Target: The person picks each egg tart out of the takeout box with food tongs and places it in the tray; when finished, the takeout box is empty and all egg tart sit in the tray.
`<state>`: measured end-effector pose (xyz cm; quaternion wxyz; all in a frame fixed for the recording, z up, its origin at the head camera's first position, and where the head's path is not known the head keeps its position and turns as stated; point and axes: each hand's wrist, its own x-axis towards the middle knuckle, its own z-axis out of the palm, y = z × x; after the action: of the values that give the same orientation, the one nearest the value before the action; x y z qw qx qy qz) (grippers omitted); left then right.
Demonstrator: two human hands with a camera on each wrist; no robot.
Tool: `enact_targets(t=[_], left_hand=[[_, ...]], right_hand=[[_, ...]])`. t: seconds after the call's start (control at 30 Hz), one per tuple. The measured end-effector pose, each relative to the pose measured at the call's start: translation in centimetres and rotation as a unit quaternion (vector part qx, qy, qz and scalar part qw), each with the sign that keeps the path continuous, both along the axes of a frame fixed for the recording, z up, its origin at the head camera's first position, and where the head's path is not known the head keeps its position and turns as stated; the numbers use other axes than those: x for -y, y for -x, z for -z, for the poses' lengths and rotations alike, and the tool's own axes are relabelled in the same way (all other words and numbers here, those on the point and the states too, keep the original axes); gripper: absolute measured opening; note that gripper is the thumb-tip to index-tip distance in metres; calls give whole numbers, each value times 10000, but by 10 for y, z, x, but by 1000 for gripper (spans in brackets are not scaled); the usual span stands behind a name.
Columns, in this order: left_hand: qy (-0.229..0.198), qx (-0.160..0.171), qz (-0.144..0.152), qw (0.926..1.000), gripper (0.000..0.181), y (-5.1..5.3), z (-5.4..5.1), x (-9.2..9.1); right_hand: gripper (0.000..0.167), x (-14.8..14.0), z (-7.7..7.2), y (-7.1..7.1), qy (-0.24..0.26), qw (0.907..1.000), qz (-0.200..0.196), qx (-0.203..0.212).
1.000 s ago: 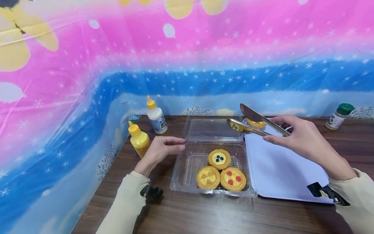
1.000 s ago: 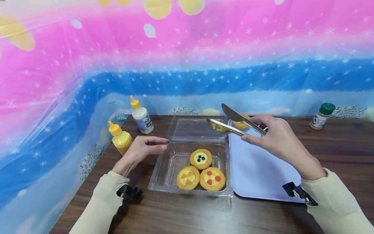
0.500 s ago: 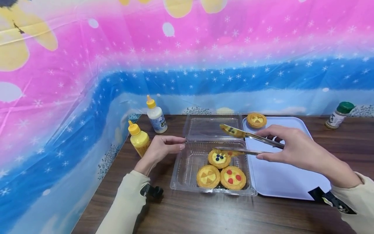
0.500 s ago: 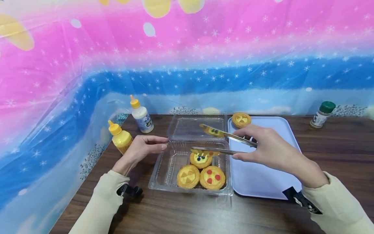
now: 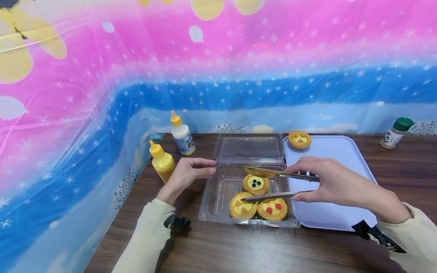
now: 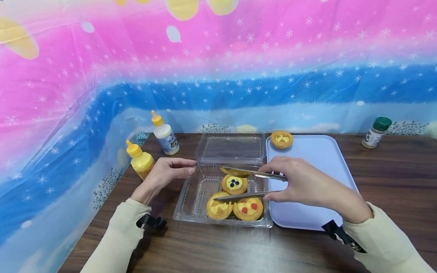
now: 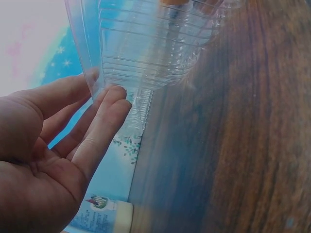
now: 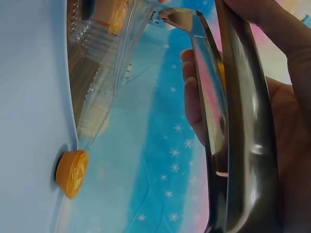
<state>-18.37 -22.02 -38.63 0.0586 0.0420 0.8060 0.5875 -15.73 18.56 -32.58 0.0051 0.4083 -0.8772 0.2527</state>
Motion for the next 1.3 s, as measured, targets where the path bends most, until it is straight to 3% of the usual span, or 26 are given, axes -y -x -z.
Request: enact_targets(t=[0.53, 1.3], left_hand=[[126, -7, -30, 9999, 29, 1, -1, 1], [-35, -13, 5, 10000, 29, 1, -1, 0]], right_hand=[[51, 9, 4, 4, -319, 9982, -501, 3], [51, 34, 3, 5, -628, 9961, -485, 385]])
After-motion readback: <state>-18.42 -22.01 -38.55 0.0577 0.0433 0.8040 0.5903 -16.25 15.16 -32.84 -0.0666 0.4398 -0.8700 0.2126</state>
